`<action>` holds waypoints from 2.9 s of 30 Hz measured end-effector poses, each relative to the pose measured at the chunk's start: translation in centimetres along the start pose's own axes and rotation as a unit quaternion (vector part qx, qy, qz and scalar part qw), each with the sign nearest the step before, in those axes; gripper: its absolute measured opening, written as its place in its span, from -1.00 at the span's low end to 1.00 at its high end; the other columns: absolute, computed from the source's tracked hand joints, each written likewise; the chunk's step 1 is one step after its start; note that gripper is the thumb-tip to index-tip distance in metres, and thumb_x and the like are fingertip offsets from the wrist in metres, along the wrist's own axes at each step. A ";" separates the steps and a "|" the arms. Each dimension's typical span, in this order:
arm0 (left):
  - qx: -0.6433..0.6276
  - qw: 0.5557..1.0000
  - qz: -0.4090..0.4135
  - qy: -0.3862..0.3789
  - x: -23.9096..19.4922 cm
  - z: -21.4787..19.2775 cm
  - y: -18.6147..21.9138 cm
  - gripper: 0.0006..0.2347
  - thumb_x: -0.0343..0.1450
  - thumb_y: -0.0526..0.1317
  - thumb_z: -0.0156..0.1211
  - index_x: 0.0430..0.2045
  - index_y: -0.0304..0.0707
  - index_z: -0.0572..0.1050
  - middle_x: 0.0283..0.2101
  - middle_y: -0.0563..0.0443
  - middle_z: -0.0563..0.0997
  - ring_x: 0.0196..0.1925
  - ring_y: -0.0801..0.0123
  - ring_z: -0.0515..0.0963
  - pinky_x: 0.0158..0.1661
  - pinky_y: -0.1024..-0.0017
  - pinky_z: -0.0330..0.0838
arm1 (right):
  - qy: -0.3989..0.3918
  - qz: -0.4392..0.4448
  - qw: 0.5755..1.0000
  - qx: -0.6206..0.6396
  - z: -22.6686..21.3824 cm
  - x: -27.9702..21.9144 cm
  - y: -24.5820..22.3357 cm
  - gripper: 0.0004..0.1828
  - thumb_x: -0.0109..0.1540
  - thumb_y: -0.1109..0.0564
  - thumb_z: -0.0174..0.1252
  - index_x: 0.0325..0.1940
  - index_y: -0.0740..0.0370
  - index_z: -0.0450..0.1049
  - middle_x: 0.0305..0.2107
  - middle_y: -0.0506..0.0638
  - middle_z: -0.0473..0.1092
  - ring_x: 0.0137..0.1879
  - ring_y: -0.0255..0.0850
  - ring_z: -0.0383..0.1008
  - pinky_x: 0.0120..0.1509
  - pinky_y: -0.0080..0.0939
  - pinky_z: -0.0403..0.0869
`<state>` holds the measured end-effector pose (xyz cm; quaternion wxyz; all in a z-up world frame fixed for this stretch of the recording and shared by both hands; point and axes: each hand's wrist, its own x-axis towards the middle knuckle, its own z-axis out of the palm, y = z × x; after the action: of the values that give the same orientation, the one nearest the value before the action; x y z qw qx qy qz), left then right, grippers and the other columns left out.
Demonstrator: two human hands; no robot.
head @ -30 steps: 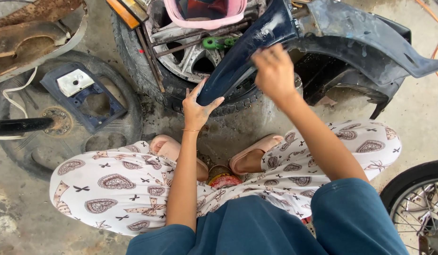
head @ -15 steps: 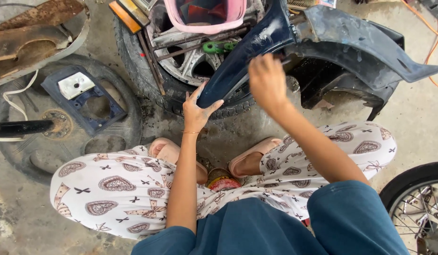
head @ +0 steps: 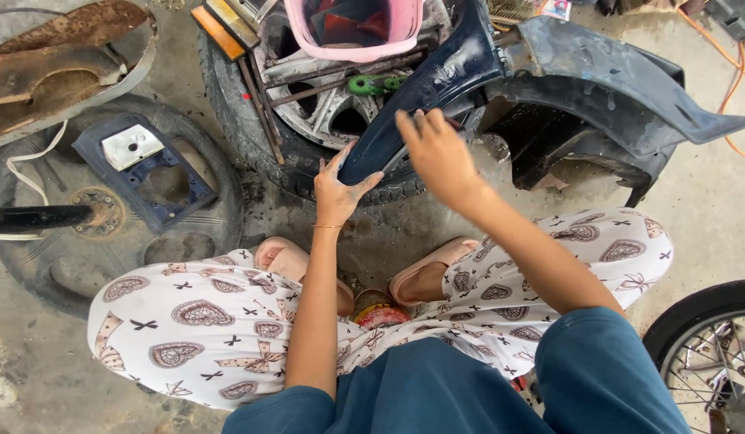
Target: The person sits on the ground and sands a dark blue motorcycle fender using a sanding block. The fender is positioned on a tire for stability while the person works on its surface.
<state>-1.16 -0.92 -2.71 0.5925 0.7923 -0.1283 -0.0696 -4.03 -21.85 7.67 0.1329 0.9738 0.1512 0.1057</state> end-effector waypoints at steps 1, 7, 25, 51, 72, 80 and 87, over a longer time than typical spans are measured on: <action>0.001 1.000 -0.001 -0.001 0.2 -0.5 0.7 -0.32 0.23 0.12 0.61 0.21 -0.16 0.53 0.08 -0.28 0.65 0.16 -0.15 0.59 0.40 -0.30 -0.17 | -0.001 0.001 1.000 0.002 -1.8 0.9 1.5 -0.56 0.24 0.31 0.12 0.23 0.31 0.46 -0.15 0.26 0.55 0.00 0.05 0.46 0.06 -0.15 0.39; -0.041 0.997 -0.052 -0.036 0.5 -1.5 3.0 -0.33 0.25 0.12 0.46 0.21 -0.21 0.46 0.21 -0.15 0.58 0.31 0.18 0.52 0.31 0.16 0.42 | -0.093 0.276 0.791 0.537 -3.3 0.1 10.0 -0.80 0.32 0.18 0.25 0.00 0.29 0.52 -0.03 0.08 0.55 0.08 -0.16 0.59 0.26 -0.16 0.53; -0.038 0.993 -0.100 -0.052 0.4 -1.6 3.9 -0.30 0.21 0.18 0.44 0.22 -0.15 0.45 0.21 -0.09 0.58 0.29 0.23 0.54 0.28 0.17 0.46 | 0.084 0.289 0.875 0.379 -1.8 -1.9 8.9 -0.79 0.20 0.32 0.41 -0.06 0.36 0.67 -0.13 0.12 0.60 0.04 -0.13 0.56 0.26 -0.08 0.48; -0.004 1.000 -0.005 0.016 -0.1 0.2 0.2 -0.29 0.20 0.20 0.60 0.20 -0.09 0.53 0.09 -0.26 0.63 0.14 -0.19 0.60 0.35 -0.34 0.00 | -0.013 0.016 0.993 -0.115 2.4 -0.3 1.3 -0.96 0.15 0.25 0.30 -0.36 0.21 0.65 -0.42 0.02 0.49 0.09 -0.01 0.32 -0.11 -0.24 0.46; -0.008 0.999 -0.045 -0.025 0.4 -0.5 1.6 -0.31 0.23 0.23 0.41 0.20 -0.14 0.48 0.26 -0.12 0.55 0.34 0.08 0.50 0.45 -0.21 -0.05 | 0.036 0.101 0.994 0.012 -3.0 1.4 1.5 -0.65 0.18 0.38 0.12 -0.04 0.07 0.59 -0.10 -0.15 0.63 0.28 -0.12 0.45 0.03 -0.14 0.45; 0.000 1.000 -0.001 -0.012 0.1 -0.1 0.1 -0.35 0.28 0.16 0.43 0.22 -0.13 0.46 0.20 -0.15 0.58 0.24 0.07 0.57 0.18 0.08 0.52 | 0.015 0.020 0.982 0.185 -2.5 -0.4 -3.0 -0.50 0.38 0.01 -0.03 0.31 0.35 0.43 0.26 0.23 0.41 0.54 -0.05 0.14 0.48 0.21 0.24; -0.003 1.000 -0.007 -0.010 0.0 -0.5 1.3 -0.32 0.28 0.22 0.38 0.22 -0.19 0.46 0.17 -0.15 0.59 0.21 0.10 0.58 0.13 0.07 0.57 | -0.212 0.097 0.962 0.144 -2.8 3.6 6.3 -0.02 0.41 -0.50 -0.76 0.57 0.24 0.04 0.52 0.18 -0.04 0.65 -0.04 -0.32 0.61 0.33 -0.30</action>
<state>-1.21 -0.79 -1.29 0.5926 0.7909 -0.1283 -0.0819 0.26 -25.82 12.72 0.0098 0.9927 0.0379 -0.1137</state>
